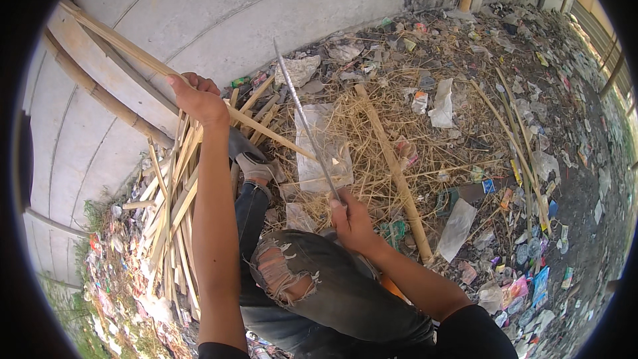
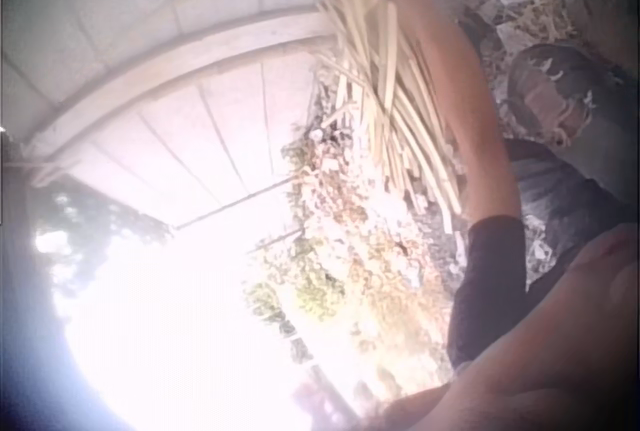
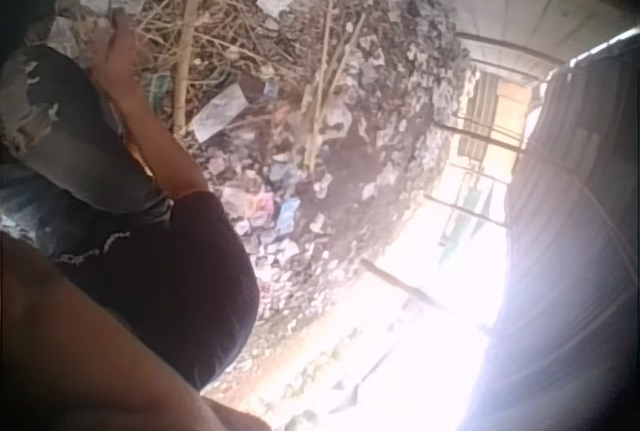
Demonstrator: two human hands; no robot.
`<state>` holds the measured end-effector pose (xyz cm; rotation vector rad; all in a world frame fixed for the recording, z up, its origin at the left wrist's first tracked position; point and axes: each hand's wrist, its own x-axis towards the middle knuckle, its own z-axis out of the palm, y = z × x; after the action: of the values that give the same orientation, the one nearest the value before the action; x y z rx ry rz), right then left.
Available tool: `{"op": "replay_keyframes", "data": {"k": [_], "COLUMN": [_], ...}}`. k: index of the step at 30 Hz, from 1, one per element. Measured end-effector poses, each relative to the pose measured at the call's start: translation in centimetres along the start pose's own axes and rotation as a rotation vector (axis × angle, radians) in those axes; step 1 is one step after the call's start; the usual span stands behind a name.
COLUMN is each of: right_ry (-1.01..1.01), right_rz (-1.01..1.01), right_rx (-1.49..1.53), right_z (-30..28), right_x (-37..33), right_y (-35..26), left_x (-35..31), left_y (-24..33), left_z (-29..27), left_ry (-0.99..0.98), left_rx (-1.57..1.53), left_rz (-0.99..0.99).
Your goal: The person sits on the ground and uses a large knife to split long bamboo poles into thin strips. They then use a smaller utility knife to shave and smooth the edges of the bamboo strips. The processed strips are placed in a pile next to the work area.
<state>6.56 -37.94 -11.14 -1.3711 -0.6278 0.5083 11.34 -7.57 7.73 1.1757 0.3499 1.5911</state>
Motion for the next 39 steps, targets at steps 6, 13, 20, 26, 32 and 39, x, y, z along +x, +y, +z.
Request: {"op": "replay_keyframes", "data": {"k": [6,13,20,26,32,39], "right_ry": [-0.128,-0.176,-0.086,0.082,-0.131,0.068], "right_rz": [0.451,0.266,0.465,0.134,0.433,-0.02], "right_rx": [-0.432,-0.314,0.048,0.253,-0.062,0.033], "right_z": [-2.4,0.5,-0.2,0.7,-1.1,0.8], "right_x": [0.9,0.4,3.5,2.3,2.0,1.3], "right_y": [11.7,3.4,-3.0,-3.2,-1.3,-2.8], "left_x": [-0.3,-0.4,-0.5,-0.9,-1.7,-2.0], "left_y": [0.1,-0.2,-0.4,-0.5,0.0,0.0], "left_z": [1.0,1.3,1.1,2.2,3.1,3.8], "left_ry": [0.12,0.13,0.18,0.223,0.232,0.257], "left_rx": [0.161,0.251,0.388,0.468,0.487,0.516], "left_rz": [0.084,0.145,0.182,0.214,0.226,0.232]}}
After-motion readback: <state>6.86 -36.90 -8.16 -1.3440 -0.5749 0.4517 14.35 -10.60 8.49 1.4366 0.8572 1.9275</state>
